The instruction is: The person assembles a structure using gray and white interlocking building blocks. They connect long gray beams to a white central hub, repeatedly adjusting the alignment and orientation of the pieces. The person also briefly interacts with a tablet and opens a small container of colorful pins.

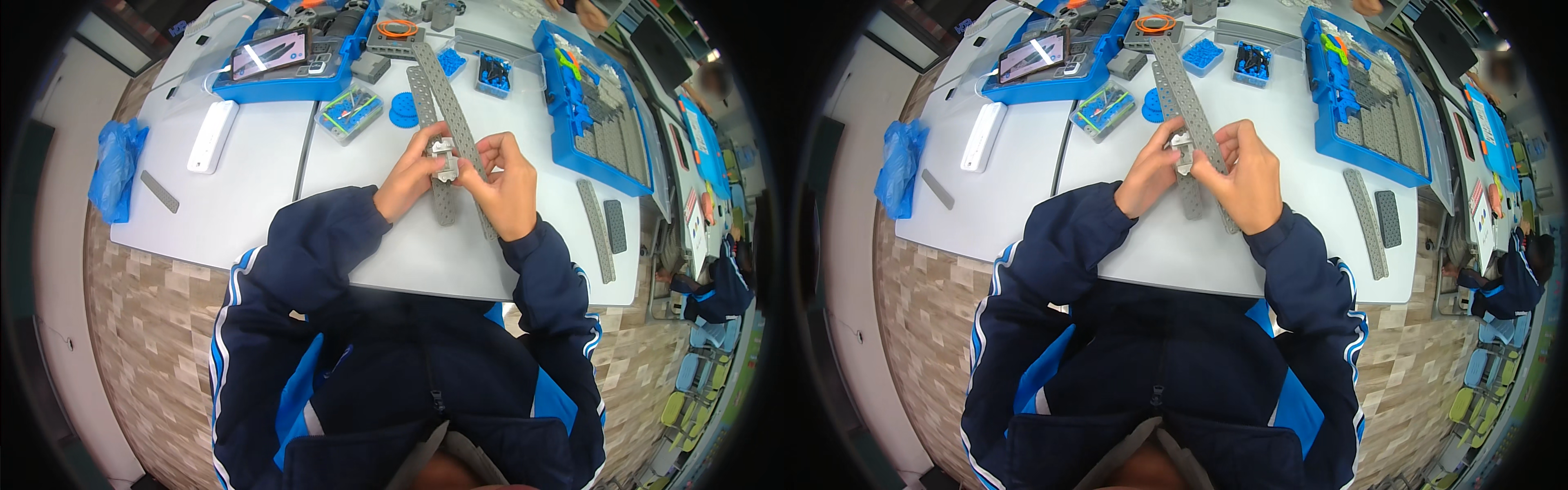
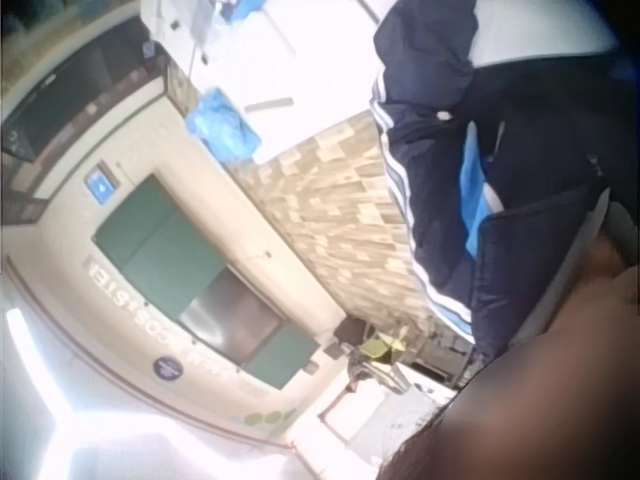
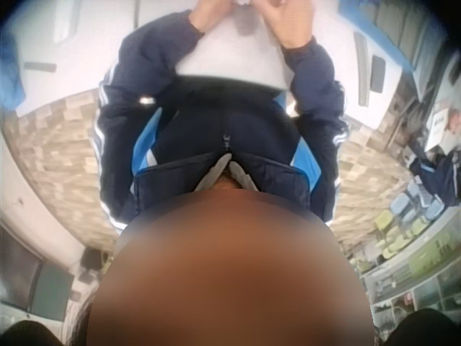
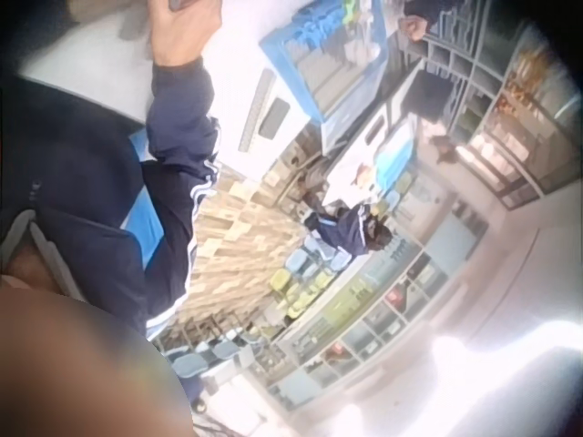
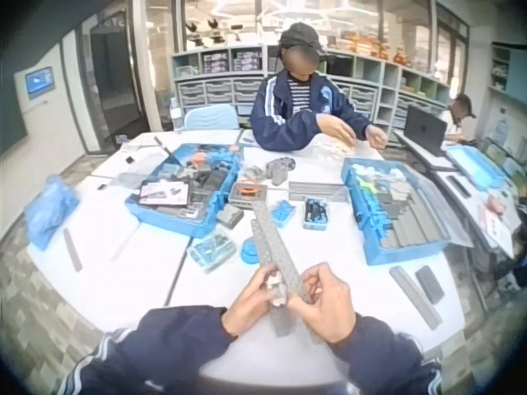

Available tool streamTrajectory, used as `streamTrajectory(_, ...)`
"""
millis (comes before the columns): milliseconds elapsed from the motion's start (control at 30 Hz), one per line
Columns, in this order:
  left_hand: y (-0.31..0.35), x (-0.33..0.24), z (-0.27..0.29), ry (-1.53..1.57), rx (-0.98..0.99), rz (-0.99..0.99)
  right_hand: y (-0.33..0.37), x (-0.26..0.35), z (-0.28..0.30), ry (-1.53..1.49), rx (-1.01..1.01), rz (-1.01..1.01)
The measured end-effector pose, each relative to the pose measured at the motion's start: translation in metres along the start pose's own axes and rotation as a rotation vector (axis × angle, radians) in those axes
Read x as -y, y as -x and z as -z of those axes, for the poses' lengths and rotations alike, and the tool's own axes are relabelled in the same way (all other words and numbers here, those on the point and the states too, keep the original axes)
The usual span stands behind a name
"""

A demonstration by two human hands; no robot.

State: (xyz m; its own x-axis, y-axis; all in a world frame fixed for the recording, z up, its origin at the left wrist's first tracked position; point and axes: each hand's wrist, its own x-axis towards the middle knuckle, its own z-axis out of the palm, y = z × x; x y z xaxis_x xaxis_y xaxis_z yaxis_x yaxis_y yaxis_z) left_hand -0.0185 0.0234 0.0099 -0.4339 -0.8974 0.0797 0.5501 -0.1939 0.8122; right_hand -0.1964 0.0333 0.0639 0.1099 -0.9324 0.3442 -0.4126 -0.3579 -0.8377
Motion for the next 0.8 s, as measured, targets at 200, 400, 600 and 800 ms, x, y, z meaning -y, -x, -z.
streamTrajectory(200, -0.005, 0.009, -0.005, -0.125, -0.181, -0.132, 0.0, -0.014, -0.017, 0.006, -0.009, 0.011)
streamTrajectory(400, -0.012, 0.014, 0.003, -0.119, -0.207, 0.005, -0.002, -0.029, -0.029, -0.047, 0.007, -0.021)
streamTrajectory(600, -0.014, 0.014, 0.008, -0.139, -0.152, -0.019, 0.001, -0.035, -0.043, -0.142, 0.014, 0.017)
streamTrajectory(800, -0.024, -0.015, 0.001, -0.887, -0.082, -0.418, 0.001, -0.033, -0.04, -0.265, -0.043, 0.15)
